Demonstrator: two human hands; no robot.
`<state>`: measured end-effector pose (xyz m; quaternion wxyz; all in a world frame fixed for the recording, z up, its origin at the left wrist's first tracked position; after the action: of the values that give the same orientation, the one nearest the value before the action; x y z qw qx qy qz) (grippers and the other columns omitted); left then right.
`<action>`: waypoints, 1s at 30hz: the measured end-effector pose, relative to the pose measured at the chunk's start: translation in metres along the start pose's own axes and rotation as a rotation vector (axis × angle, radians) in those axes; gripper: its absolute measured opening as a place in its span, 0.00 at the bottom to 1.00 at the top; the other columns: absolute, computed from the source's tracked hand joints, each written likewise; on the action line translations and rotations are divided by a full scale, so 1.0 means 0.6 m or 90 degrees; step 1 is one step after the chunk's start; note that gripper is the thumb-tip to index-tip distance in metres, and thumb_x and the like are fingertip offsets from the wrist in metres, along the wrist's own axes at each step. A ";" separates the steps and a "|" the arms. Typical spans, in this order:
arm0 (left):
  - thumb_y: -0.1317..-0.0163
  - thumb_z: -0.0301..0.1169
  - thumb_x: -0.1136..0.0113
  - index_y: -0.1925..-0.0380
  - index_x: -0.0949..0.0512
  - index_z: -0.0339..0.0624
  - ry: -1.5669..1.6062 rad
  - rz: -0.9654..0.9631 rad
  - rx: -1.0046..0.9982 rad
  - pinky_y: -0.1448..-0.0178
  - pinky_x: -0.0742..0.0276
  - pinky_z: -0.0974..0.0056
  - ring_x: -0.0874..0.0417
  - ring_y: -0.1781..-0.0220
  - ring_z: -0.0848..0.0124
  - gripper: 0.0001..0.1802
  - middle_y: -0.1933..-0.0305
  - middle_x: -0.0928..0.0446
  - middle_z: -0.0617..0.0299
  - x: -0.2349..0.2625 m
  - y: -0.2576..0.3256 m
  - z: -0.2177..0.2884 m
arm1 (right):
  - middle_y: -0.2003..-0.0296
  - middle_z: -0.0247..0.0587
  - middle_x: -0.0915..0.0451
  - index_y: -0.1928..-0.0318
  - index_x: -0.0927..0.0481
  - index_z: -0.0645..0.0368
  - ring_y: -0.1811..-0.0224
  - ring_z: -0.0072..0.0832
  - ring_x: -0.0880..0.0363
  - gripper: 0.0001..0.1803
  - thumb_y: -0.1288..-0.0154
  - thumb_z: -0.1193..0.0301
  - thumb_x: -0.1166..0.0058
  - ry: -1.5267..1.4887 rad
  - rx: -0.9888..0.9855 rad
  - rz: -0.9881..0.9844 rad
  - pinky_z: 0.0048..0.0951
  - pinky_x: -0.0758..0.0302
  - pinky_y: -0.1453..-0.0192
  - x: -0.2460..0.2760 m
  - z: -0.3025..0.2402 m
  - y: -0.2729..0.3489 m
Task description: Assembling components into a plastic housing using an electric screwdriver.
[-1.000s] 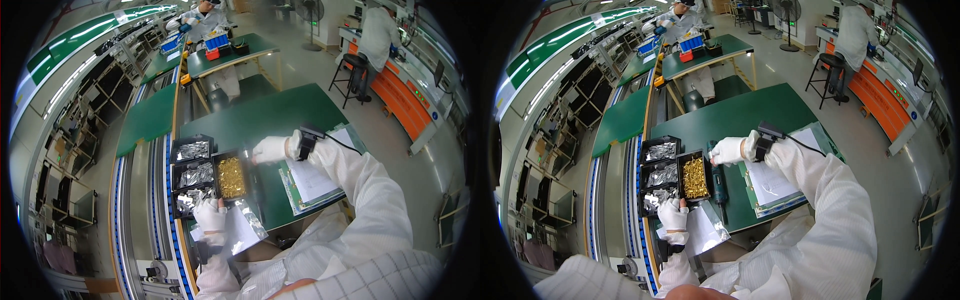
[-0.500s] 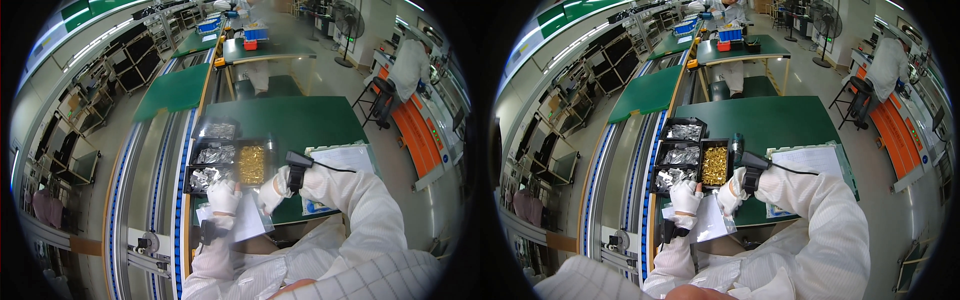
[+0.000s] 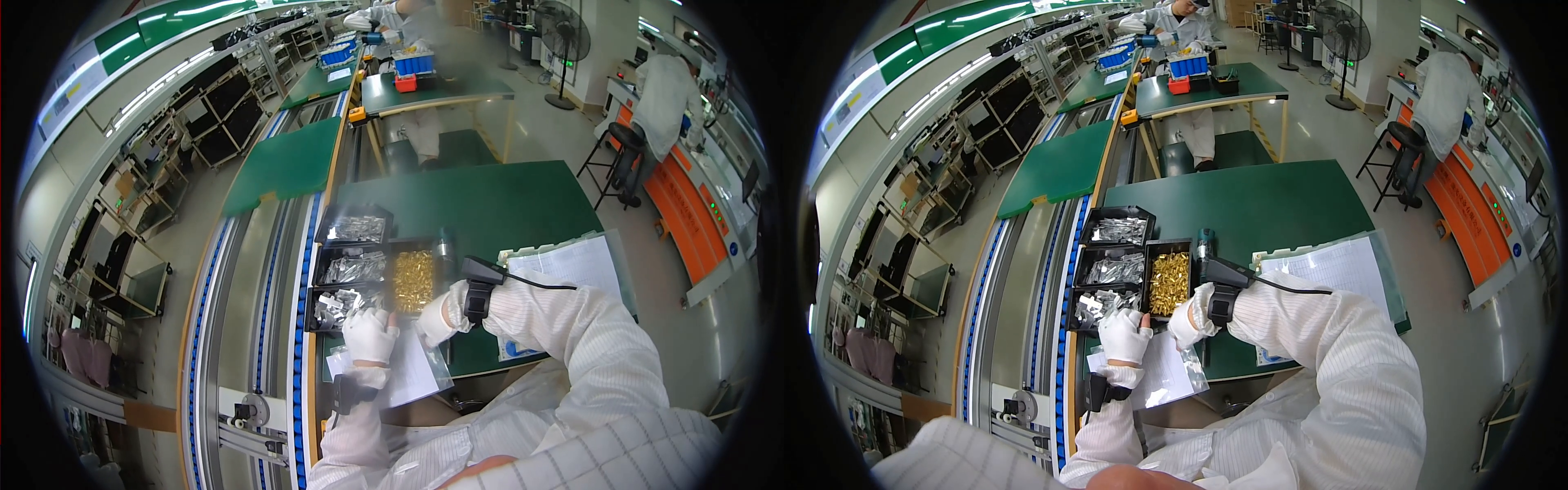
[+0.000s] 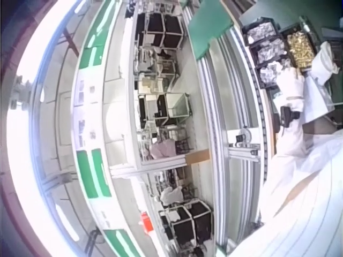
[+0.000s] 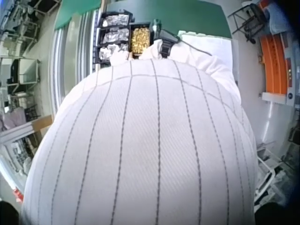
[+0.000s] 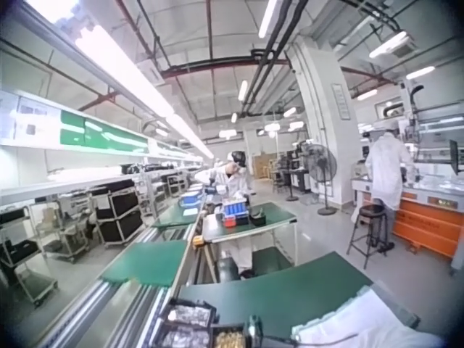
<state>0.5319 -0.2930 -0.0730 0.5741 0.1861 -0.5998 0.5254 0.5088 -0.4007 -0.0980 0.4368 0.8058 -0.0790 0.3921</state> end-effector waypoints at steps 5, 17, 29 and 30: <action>0.47 0.37 0.36 0.79 0.21 0.46 -0.006 0.012 -0.019 0.56 0.29 0.52 0.20 0.66 0.57 0.09 0.73 0.21 0.57 0.000 0.000 0.004 | 0.59 0.45 0.16 0.48 0.20 0.56 0.57 0.44 0.18 0.26 0.34 0.50 0.55 -0.094 -0.105 -0.195 0.46 0.24 0.52 -0.048 0.023 -0.002; 0.46 0.36 0.36 0.78 0.21 0.45 -0.036 -0.002 -0.022 0.56 0.29 0.53 0.20 0.65 0.57 0.09 0.73 0.21 0.57 0.003 -0.001 0.010 | 0.55 0.44 0.17 0.48 0.19 0.52 0.52 0.43 0.19 0.25 0.35 0.52 0.57 0.107 -0.061 -0.081 0.45 0.24 0.48 -0.035 0.019 -0.026; 0.49 0.34 0.35 0.72 0.20 0.44 0.002 -0.003 -0.010 0.54 0.28 0.51 0.21 0.62 0.55 0.08 0.65 0.21 0.55 0.003 -0.001 0.008 | 0.55 0.47 0.21 0.56 0.18 0.55 0.52 0.46 0.21 0.17 0.40 0.58 0.45 0.015 0.055 0.270 0.44 0.23 0.49 0.063 -0.014 0.008; 0.50 0.33 0.34 0.66 0.21 0.44 0.032 0.061 0.003 0.52 0.27 0.51 0.21 0.58 0.54 0.11 0.60 0.22 0.54 0.017 -0.001 0.005 | 0.55 0.46 0.21 0.57 0.17 0.55 0.52 0.45 0.21 0.16 0.41 0.59 0.44 0.021 0.060 0.353 0.43 0.23 0.49 0.079 -0.015 0.019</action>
<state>0.5280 -0.2921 -0.0632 0.5629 0.1451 -0.5919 0.5583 0.5309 -0.3904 -0.0547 0.2763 0.7661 -0.2711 0.5131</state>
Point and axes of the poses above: each hand's wrist, its own y-axis away from the middle knuckle, its own x-axis out of the back of the hand, z = x × y, the point moved 8 cm from there along -y, towards the middle knuckle
